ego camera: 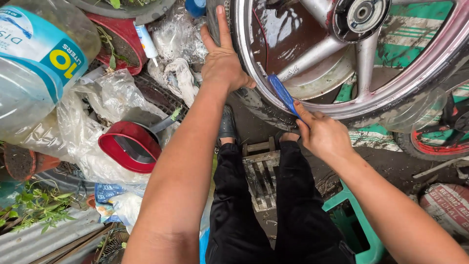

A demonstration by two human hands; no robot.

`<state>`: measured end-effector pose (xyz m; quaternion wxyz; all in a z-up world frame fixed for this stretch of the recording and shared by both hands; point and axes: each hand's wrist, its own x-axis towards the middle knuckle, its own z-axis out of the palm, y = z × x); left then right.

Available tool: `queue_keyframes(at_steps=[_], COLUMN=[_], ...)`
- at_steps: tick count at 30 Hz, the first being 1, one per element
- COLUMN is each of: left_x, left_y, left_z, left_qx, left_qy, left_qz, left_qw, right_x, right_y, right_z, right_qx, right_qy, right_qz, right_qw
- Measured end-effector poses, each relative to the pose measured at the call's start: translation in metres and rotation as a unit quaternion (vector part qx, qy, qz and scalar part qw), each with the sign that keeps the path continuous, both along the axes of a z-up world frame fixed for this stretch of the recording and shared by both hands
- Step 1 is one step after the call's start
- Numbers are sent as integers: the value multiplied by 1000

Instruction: Cleaning a motorcycle wheel rim and spokes using a cloth, a brush, and cleaning liquid

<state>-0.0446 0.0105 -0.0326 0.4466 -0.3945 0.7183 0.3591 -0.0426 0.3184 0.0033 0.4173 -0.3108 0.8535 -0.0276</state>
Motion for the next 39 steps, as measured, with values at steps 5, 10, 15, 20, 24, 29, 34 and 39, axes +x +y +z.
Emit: queue_keyframes(at_steps=[5,10,15,20,24,29,34,39], left_x=[7,0,-1,-5,-2,0,-9,-12], left_y=[8,11,17,13,13,15,14,12], left_z=[-24,-13,-13,-11,-7,-15,-12,-7], left_qx=[-64,-73,-80,-73,-71,-76,-85,-84], left_qy=[-18,-52,-46,-52,-54,-40,-72,-80], left_qz=[-40,-46,-23,-15,0,-5,-22,-8], left_qw=[997,995,995,996,996,996,994,993], right_x=[-26,-8,-15,-8,-8,-8,-12,-23], right_y=[-67,-15,-49,-2,1,-25,-9,-52], right_z=[-21,8,-3,-2,-25,-35,3,-23], right_qx=[5,24,-5,20,-43,-140,-41,-116], right_qy=[8,-19,-22,-11,21,-46,-45,-12], right_qz=[21,50,35,50,82,-14,42,-15], right_qw=[1000,998,999,998,996,989,997,993])
